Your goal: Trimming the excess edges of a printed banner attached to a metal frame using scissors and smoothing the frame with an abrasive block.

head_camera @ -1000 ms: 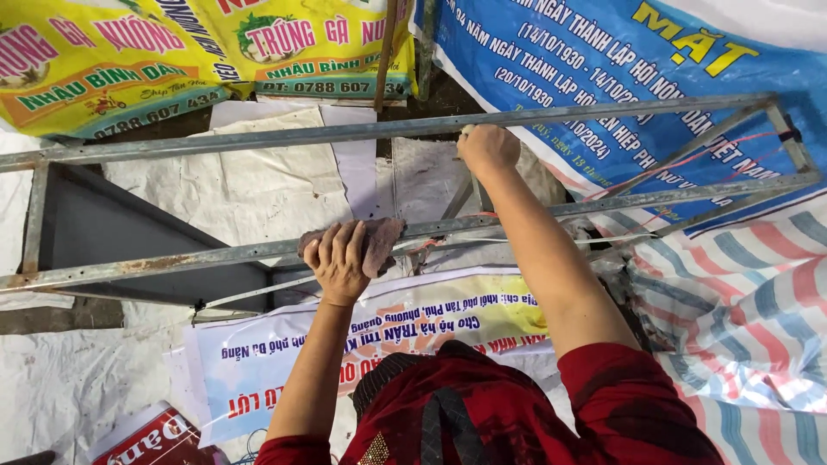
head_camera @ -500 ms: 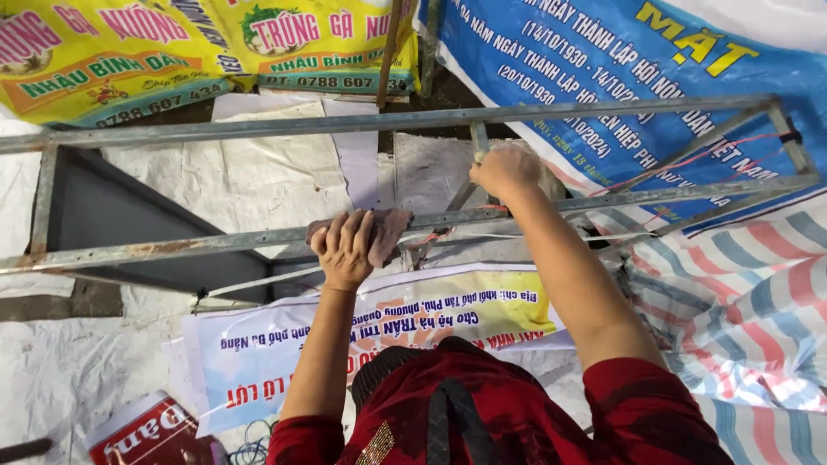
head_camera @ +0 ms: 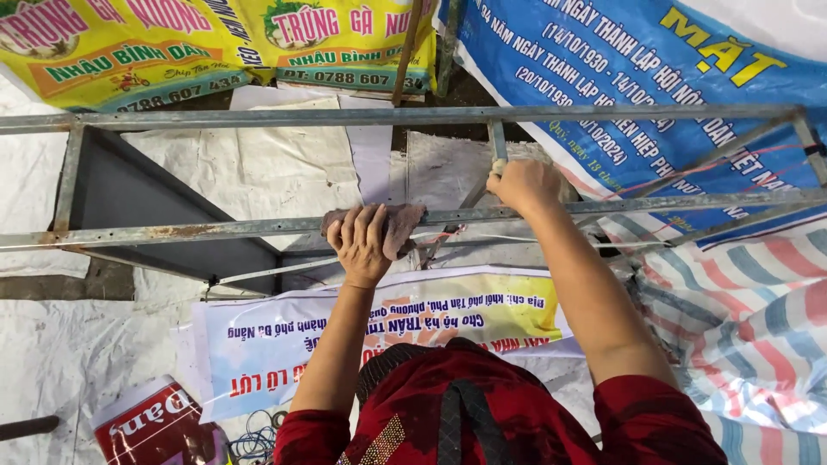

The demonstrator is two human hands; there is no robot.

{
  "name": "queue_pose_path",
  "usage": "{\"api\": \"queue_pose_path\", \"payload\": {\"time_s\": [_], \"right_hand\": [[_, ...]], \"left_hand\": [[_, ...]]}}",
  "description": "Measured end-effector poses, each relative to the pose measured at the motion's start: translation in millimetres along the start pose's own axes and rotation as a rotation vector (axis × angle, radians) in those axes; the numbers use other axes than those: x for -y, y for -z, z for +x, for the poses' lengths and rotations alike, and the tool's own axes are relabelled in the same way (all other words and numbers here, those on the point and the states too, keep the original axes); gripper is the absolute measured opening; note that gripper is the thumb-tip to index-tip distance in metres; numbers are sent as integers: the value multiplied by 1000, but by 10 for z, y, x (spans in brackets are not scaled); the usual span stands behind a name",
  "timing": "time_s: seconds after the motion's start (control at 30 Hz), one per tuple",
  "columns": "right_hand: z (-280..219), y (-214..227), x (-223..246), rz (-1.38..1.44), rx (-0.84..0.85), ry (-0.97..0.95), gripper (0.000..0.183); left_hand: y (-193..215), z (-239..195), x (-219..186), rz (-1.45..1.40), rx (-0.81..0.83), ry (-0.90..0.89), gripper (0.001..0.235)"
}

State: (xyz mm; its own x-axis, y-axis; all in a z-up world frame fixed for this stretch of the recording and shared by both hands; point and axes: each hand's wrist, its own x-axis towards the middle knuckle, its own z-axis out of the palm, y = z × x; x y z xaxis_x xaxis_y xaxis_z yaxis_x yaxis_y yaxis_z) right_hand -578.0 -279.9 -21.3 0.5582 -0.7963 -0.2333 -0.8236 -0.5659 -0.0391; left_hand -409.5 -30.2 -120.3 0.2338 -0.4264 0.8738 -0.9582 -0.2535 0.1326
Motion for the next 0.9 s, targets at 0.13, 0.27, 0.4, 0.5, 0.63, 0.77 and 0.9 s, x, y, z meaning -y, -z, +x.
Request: {"api": "queue_pose_path", "payload": {"time_s": [0.13,0.27,0.4,0.5,0.63,0.77,0.9], "right_hand": [[436,-111,-45,21,3,-40,54],[702,-79,16,43,-89,-76,47],[955,-101,81,38,-193,-98,45],[1054,-248,32,70,-260,-88,46],[988,-224,59,129,-266,-97,45],[1002,-212,38,100,-216,-135,46],[999,-243,58,40,-173,-158,48]], "left_hand": [[-24,-33,-13,-26,14,15,36],[-136,-197,26,-27,26,33,37],[-223,-306,42,-29,28,58,38],[-272,-329,48,-34,18,72,40],[-246,-313,30,-44,25,75,42],[-345,-386,111,1,-33,12,38],[-389,-406,164,17,-82,-43,38]]}}
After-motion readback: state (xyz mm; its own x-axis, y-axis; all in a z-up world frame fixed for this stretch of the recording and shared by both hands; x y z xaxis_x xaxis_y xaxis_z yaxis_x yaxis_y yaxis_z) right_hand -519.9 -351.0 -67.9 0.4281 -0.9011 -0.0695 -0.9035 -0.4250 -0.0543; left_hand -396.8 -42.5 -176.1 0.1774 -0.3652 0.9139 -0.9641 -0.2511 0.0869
